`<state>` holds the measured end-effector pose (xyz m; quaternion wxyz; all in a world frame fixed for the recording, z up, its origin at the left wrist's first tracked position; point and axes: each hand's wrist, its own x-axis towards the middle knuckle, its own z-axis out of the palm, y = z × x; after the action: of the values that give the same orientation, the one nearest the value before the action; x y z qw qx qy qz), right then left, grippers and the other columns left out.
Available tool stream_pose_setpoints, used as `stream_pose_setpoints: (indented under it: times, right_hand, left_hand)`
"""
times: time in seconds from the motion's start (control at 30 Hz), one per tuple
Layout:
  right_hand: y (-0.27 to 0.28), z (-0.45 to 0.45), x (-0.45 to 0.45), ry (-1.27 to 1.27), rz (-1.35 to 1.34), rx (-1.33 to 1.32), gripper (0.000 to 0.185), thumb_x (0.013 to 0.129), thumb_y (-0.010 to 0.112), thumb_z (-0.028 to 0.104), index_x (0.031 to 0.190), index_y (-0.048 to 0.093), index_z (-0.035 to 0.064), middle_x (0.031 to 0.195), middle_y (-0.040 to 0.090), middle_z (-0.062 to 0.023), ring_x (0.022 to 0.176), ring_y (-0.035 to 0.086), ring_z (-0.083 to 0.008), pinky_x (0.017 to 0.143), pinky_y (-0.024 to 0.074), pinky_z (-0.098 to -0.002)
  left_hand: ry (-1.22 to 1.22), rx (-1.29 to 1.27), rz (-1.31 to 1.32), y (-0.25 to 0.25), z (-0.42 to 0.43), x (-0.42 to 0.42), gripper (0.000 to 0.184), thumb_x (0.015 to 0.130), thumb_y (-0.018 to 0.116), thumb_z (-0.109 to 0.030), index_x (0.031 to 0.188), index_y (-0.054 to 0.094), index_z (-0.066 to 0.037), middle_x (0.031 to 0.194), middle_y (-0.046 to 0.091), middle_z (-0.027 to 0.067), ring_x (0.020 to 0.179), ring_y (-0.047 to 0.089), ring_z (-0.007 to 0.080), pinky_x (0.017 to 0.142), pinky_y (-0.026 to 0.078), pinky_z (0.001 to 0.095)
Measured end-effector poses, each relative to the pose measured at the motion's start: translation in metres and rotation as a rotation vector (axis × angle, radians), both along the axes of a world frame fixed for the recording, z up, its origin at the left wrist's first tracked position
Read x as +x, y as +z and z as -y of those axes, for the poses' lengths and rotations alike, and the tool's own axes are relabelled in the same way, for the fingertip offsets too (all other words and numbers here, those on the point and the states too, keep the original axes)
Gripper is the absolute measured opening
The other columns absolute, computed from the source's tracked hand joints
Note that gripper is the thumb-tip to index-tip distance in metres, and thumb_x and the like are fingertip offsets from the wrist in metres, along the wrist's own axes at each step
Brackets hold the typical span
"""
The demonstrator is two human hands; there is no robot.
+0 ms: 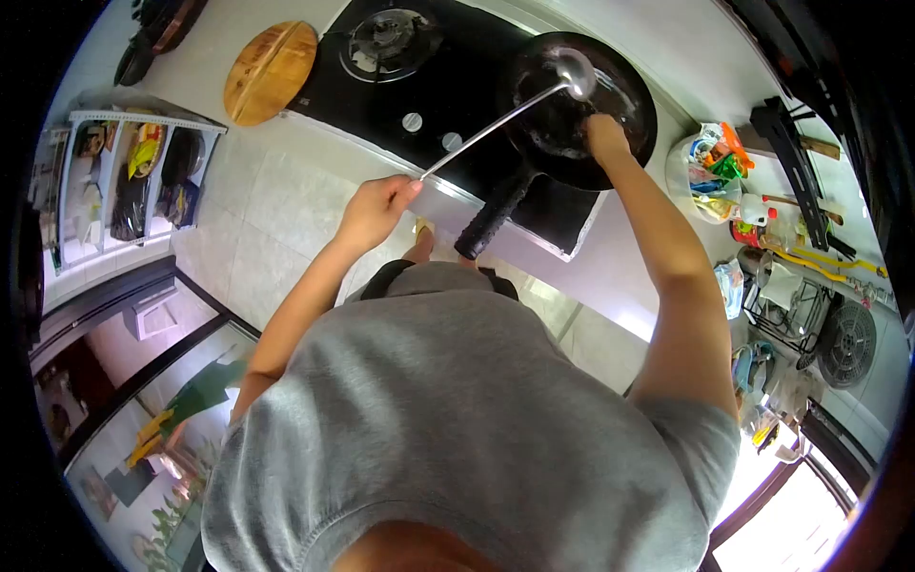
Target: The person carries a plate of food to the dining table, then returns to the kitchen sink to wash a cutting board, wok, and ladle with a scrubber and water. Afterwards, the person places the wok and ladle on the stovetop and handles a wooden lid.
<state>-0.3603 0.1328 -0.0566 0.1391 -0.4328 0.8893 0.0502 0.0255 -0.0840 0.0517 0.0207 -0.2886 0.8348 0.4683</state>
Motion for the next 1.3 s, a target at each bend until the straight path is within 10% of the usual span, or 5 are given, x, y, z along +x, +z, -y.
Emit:
stream_pose_setpoints:
  times: [0.4, 0.7, 1.3]
  right_hand:
    - [0.0, 0.057, 0.002, 0.054, -0.045, -0.233, 0.03, 0.072, 0.071, 0.004, 0.101, 0.07, 0.0066, 0.109, 0.064, -0.0207, 0.102, 0.061, -0.0379, 0.089, 0.0485, -0.0443]
    - [0.015, 0.052, 0.048, -0.087, 0.137, -0.145, 0.036, 0.067, 0.077, 0.003, 0.103, 0.071, 0.0054, 0.097, 0.07, -0.0193, 0.092, 0.068, -0.033, 0.085, 0.0517, -0.0379]
    - [-0.007, 0.051, 0.015, -0.171, 0.043, -0.166, 0.034, 0.076, 0.075, 0.011, 0.108, 0.07, 0.0029, 0.097, 0.068, -0.019, 0.09, 0.066, -0.0321, 0.084, 0.0502, -0.0378]
  left_hand:
    - [0.121, -0.231, -0.004, -0.027, 0.026, 0.035, 0.04, 0.096, 0.049, -0.047, 0.087, 0.066, -0.011, 0.071, 0.063, 0.0124, 0.071, 0.061, 0.0335, 0.063, 0.048, 0.042]
    - [0.852, -0.626, -0.134, -0.079, 0.098, 0.085, 0.021, 0.09, 0.059, -0.03, 0.091, 0.064, -0.01, 0.078, 0.064, 0.0135, 0.073, 0.064, 0.032, 0.062, 0.049, 0.0416]
    - [0.734, -0.787, 0.229, -0.177, 0.296, 0.021, 0.01, 0.087, 0.053, -0.016, 0.086, 0.062, -0.011, 0.083, 0.065, 0.0075, 0.079, 0.066, 0.0264, 0.065, 0.052, 0.0425]
